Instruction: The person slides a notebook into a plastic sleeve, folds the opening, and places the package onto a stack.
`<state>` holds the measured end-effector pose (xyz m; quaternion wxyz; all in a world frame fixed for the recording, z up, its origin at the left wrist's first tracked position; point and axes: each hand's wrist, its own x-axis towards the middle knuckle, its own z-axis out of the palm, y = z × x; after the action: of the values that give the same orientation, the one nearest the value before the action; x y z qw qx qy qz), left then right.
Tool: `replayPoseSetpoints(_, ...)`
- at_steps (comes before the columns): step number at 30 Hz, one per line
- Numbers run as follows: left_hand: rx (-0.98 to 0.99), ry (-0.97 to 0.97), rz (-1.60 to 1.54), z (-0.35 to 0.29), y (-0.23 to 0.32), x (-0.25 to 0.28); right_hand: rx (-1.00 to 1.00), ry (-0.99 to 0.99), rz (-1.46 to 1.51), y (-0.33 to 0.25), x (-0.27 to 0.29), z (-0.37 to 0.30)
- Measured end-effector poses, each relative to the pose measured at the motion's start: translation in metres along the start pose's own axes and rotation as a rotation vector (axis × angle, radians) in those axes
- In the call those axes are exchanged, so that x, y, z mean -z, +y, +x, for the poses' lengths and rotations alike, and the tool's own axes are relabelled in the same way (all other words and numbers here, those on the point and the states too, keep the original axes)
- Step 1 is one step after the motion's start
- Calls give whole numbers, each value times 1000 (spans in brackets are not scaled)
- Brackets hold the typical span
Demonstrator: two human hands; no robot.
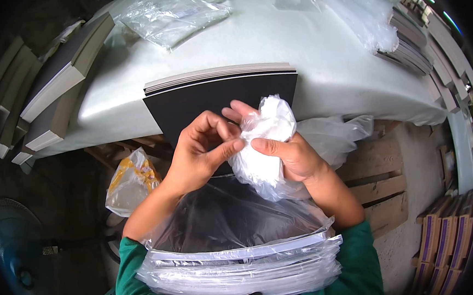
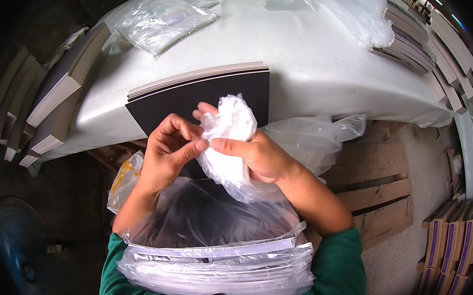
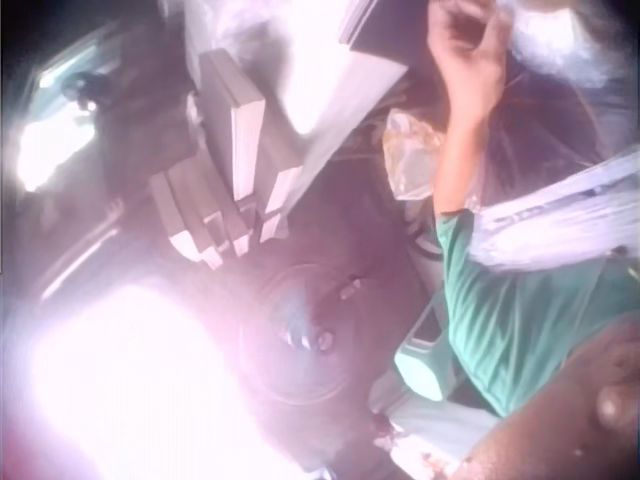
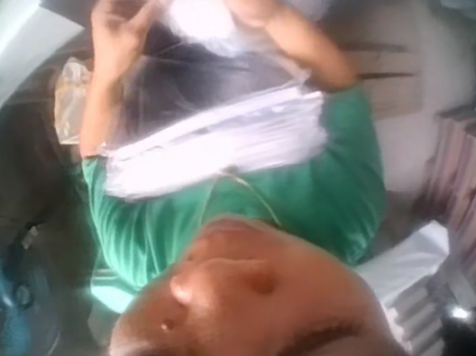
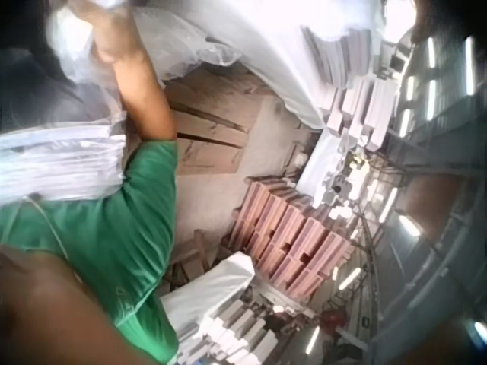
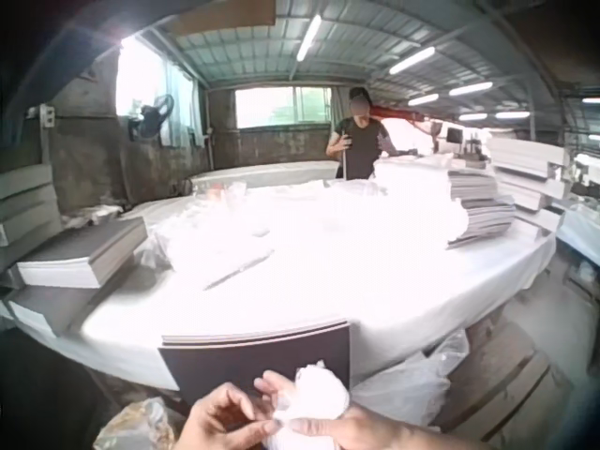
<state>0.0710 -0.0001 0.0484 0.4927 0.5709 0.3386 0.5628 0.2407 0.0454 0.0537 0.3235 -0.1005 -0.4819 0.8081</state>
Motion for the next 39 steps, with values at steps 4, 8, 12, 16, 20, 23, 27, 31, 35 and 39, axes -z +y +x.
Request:
replayPoseSetpoints(4, -24, -46, 408, -2, 4, -1, -91, -37, 56, 10, 11, -7)
replayPoseSetpoints(8, 171, 72, -118, -6, 5, 2, -59, 134, -56, 12, 7, -3)
replayPoseSetpoints(12, 228, 145, 108, -10, 7, 8, 65, 327, -96, 17, 3, -1)
replayPoseSetpoints(16, 109, 165, 108, -13, -4, 13, -27, 359, -66, 12, 1, 0)
replayPoseSetpoints(20, 29, 327, 103, -6, 1, -10, 72, 421, -40, 18, 2, 4)
replayPoseSetpoints(23, 17, 221, 271, -14, -5, 9, 111, 360, 64, 20, 0, 3)
replayPoseSetpoints(27, -12, 277, 455, -13, -5, 15, 92, 233, 147, 27, 9, -4)
replayPoseSetpoints(31, 133, 202, -527, -8, 13, 22, 22, 201, -121, 17, 9, -18)
replayPoseSetpoints(35, 328, -568, 332, -35, 5, 6, 182, 52, 438, 21, 33, -19)
replayPoseSetpoints(39, 191, -260, -225, -30, 8, 51, -55, -95, -519, -15, 31, -31)
